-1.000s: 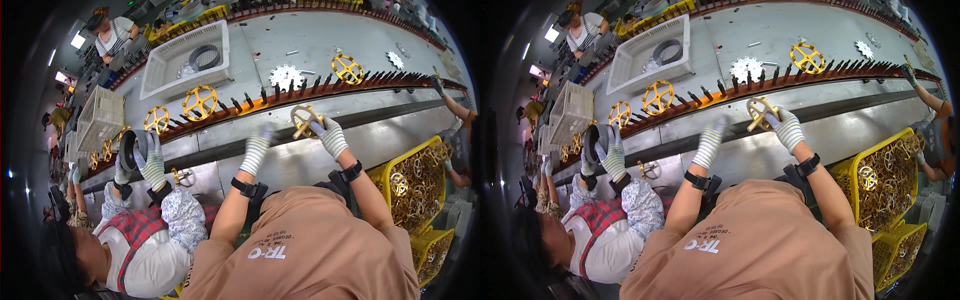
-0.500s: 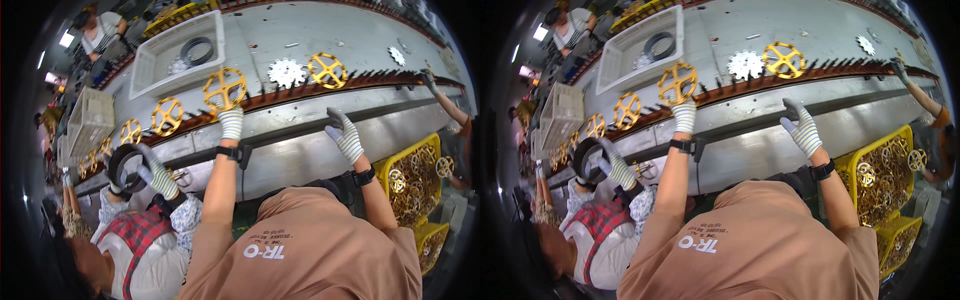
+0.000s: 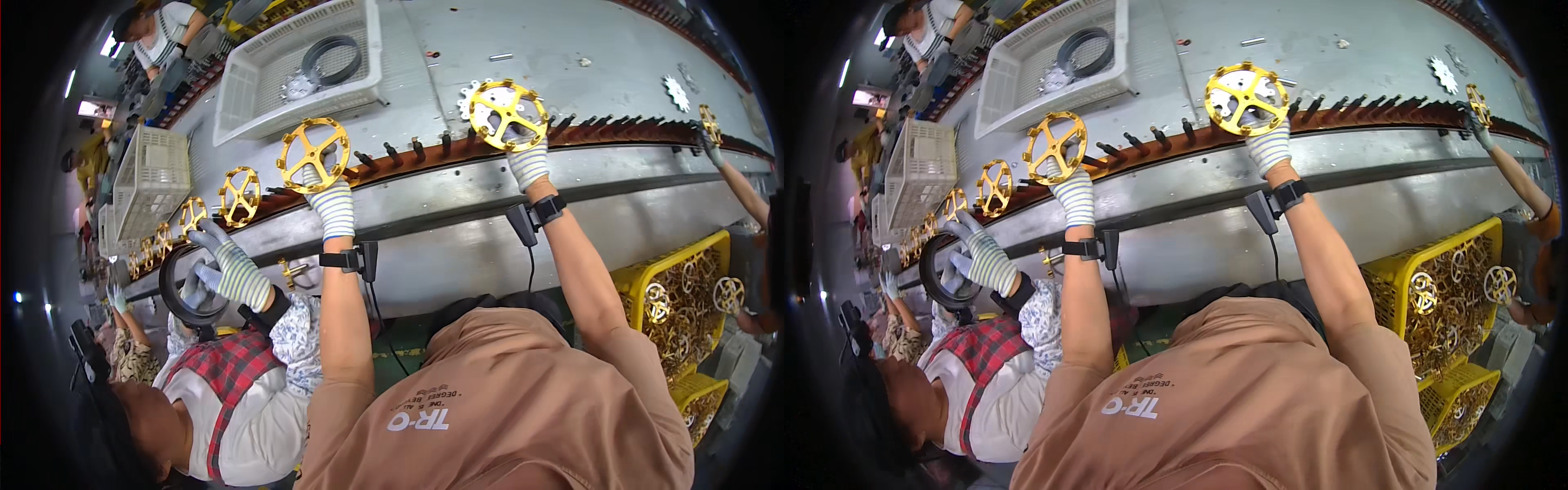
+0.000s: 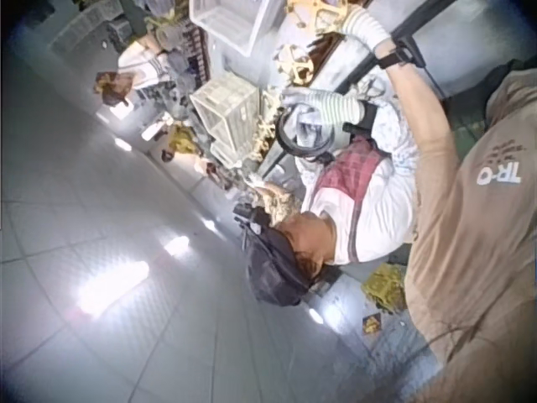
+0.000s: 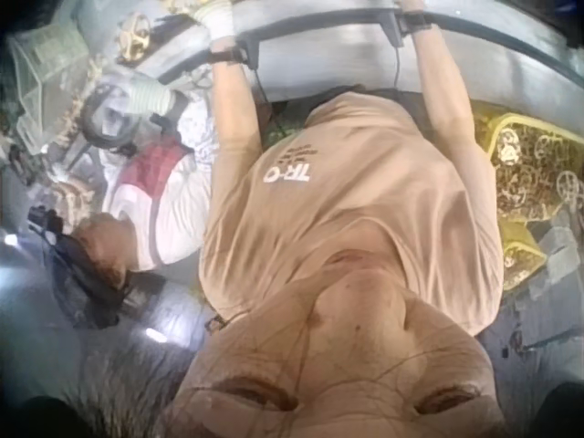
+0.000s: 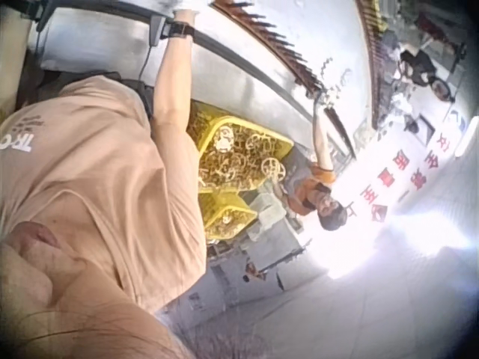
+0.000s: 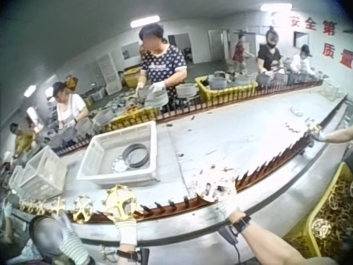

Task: Picking up large gold and silver gear-like parts from baskets and mounting them onto a moving circular assembly rack.

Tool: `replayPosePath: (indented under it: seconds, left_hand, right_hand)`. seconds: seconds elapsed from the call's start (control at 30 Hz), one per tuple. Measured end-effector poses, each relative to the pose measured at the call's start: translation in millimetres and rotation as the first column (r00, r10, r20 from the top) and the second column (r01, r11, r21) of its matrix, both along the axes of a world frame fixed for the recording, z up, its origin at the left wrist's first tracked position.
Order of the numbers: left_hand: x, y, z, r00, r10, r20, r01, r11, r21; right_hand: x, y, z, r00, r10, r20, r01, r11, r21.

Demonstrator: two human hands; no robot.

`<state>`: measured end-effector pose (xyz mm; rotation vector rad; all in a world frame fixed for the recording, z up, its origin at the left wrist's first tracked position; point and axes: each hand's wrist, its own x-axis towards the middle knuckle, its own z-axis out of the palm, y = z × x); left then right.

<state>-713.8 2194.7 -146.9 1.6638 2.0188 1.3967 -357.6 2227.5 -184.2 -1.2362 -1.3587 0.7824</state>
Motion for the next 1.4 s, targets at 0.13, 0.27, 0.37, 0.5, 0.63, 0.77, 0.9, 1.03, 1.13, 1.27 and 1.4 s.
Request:
replayPosePath:
  seconds: [0.13, 0.27, 0.37, 0.5, 0.63, 0.77, 0.9, 1.03, 1.13, 1.27, 1.4]
  left_hand:
    - [-42, -4, -38, 0.665, -0.067, 0.744, -0.072, 0.986, 0.153]
    - [-109, -19, -53, 0.988, 0.118, 0.098, -0.116, 0.993, -0.027]
    - [-75, -16, -37, 0.979, 0.157, -0.129, -0.127, 0.969, 0.213]
    - [-157, -53, -72, 0.733, 0.318, -0.601, -0.445, 0.893, -0.071]
    - [-111, -27, 17, 0.779, 0.562, 0.278, -0.439, 0.805, -0.398]
    - [-52, -80, 12, 0.949, 0.303, 0.084, -0.284, 0.941, -0.182]
    - [-7, -134, -24, 0.925, 0.286, 0.251, -0.268, 0.958, -0.106]
    - [77, -187, -41, 0.961, 0.079, 0.264, 0.035, 0.915, -0.401]
    - [125, -195, -81, 0.894, -0.206, 0.398, 0.39, 0.795, -0.465]
    - [227, -192, -89, 0.781, -0.317, 0.538, 0.594, 0.643, -0.483]
    - [325, -195, -87, 0.745, -0.483, 0.46, 0.665, 0.485, -0.568]
  right_hand:
    - [-56, -19, 23, 0.975, -0.147, -0.166, 0.155, 0.987, 0.04]
    - [-77, -7, 137, 0.892, 0.008, -0.451, -0.049, 0.995, -0.081]
    - [-79, 8, 123, 0.986, 0.165, 0.012, -0.164, 0.985, -0.053]
    - [-195, -21, 80, 0.857, 0.172, 0.485, -0.305, 0.929, 0.21]
    - [-202, -23, 10, 0.825, 0.273, 0.495, -0.295, 0.955, -0.035]
    - [-219, -37, 15, 0.913, 0.367, 0.18, -0.34, 0.926, -0.162]
    - [-239, -55, 30, 0.949, 0.29, 0.126, -0.258, 0.94, -0.222]
    - [-108, -116, 39, 0.886, 0.458, 0.081, -0.436, 0.878, -0.196]
    - [102, -174, 26, 0.964, 0.21, 0.161, -0.161, 0.949, -0.271]
    - [385, -289, 8, 0.497, -0.488, 0.717, 0.783, 0.609, -0.128]
    - [526, -336, -57, 0.512, 0.418, 0.75, 0.763, 0.178, -0.621]
